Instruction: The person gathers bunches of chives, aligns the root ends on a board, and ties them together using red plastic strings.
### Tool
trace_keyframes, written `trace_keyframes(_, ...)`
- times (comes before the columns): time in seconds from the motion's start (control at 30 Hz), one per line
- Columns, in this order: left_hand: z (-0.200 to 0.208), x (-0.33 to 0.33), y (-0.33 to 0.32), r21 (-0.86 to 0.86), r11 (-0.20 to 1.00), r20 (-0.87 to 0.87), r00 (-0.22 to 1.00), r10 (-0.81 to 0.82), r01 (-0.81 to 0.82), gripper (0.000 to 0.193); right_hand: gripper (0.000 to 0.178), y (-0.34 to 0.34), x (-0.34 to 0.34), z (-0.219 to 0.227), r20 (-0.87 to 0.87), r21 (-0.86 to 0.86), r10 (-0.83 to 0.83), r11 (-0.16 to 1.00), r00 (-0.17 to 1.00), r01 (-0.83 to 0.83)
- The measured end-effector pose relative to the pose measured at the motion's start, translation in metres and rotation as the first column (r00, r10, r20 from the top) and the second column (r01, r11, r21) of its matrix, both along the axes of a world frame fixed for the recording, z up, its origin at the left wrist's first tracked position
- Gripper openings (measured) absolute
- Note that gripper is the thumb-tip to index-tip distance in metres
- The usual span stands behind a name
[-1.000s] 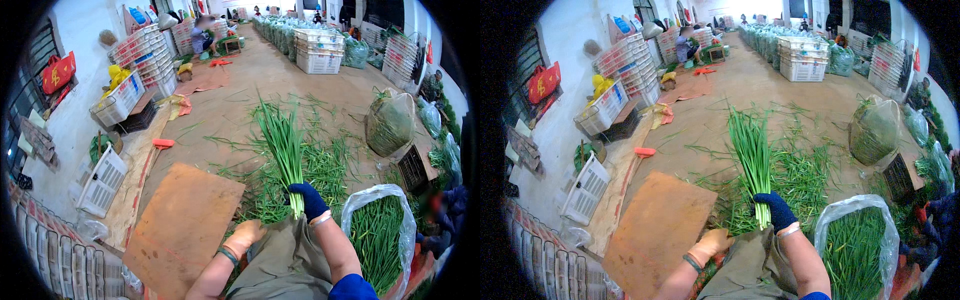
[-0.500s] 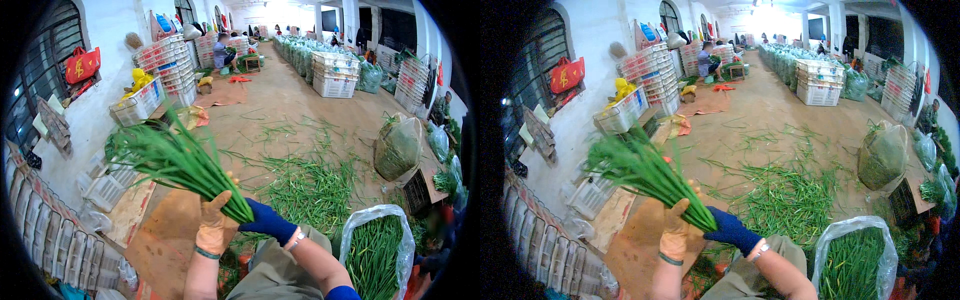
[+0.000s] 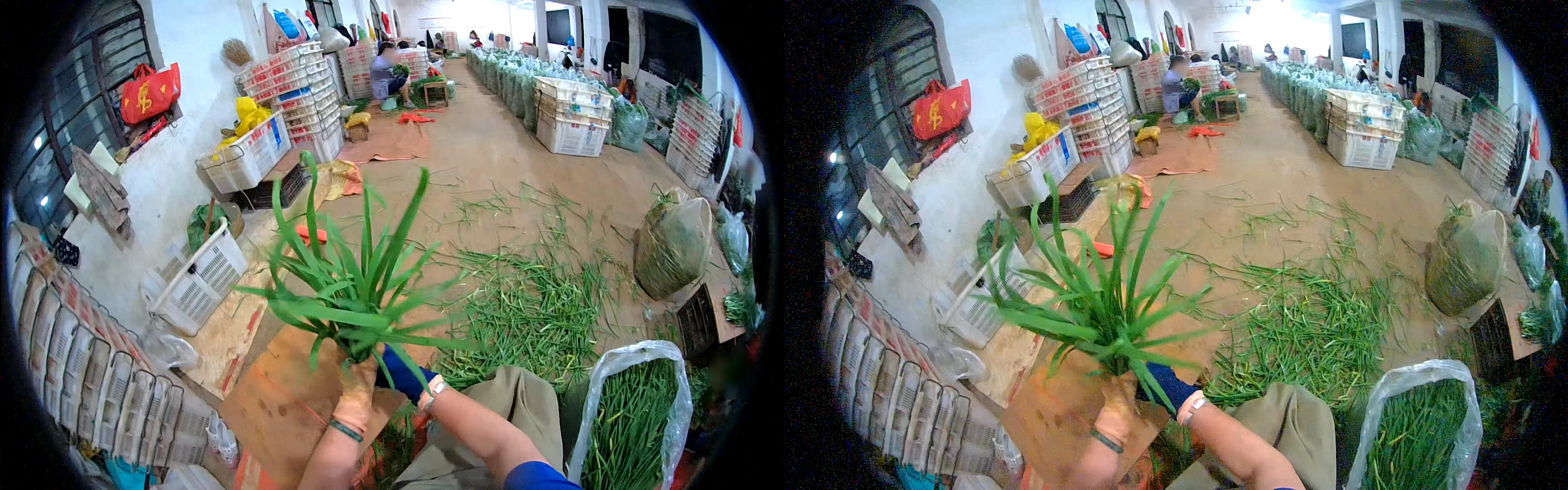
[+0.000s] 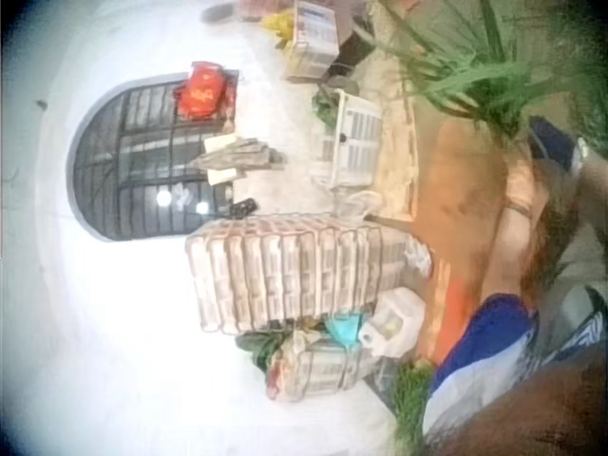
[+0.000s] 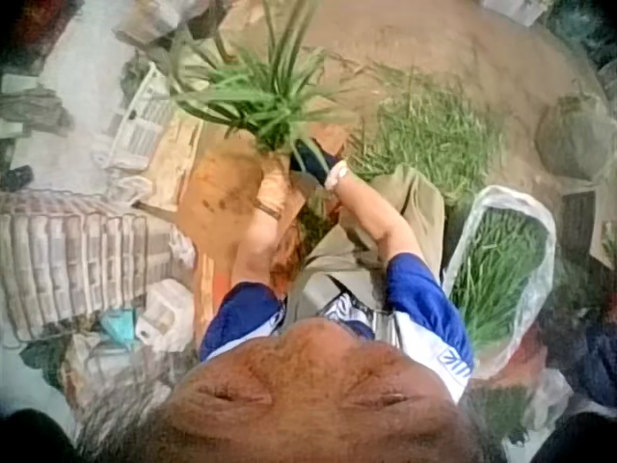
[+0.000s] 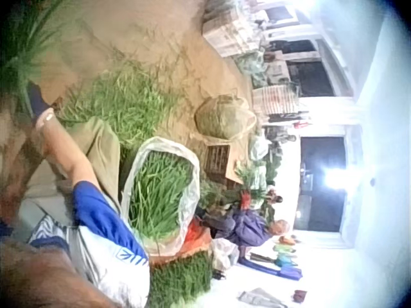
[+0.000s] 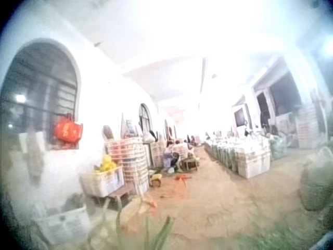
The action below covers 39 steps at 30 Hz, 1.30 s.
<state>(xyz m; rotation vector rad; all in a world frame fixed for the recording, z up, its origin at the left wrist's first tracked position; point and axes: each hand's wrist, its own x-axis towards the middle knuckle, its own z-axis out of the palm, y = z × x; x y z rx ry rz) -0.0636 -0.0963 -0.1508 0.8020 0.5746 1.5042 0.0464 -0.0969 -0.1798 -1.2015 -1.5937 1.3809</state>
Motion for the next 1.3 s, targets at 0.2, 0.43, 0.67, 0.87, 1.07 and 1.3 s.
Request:
trace_keyframes(0.2,0.040,-0.003,0.005,-0.226,0.958,0.029,0.982,0.185,-0.174,0.037,0.102,-0.024,0.013,0.045,0.316,0.553,-0.176,0.833,0.932,-0.030)
trace_keyframes(0.43,0.091,0.063,-0.038,-0.377,0.923,0.361,0.930,0.064,0.082,0.036,0.101,-0.062,0.102,0.075,0.357,0.645,-0.296,0.764,0.886,-0.005)
trace_keyframes(0.67,0.095,0.121,-0.046,-0.168,0.946,0.412,0.892,-0.189,0.278,0.037,0.058,-0.094,0.173,0.111,0.547,0.650,-0.466,0.760,0.696,-0.002)
trace_keyframes(0.87,0.086,0.132,-0.063,-0.269,0.544,-0.254,0.487,-0.836,0.795,0.052,0.026,-0.098,0.267,0.194,0.777,0.630,-0.625,0.770,0.078,-0.105)
trace_keyframes(1.07,0.142,0.142,-0.095,-0.069,-0.043,-0.668,-0.078,-0.740,0.997,0.053,0.004,-0.096,0.295,0.236,0.646,0.482,-0.682,0.712,-0.341,-0.510)
trace_keyframes(1.3,0.192,0.186,-0.052,0.641,0.548,-0.636,0.772,-0.012,0.537,0.101,0.007,-0.107,0.255,0.279,0.617,0.338,-0.628,0.755,-0.474,-0.561)
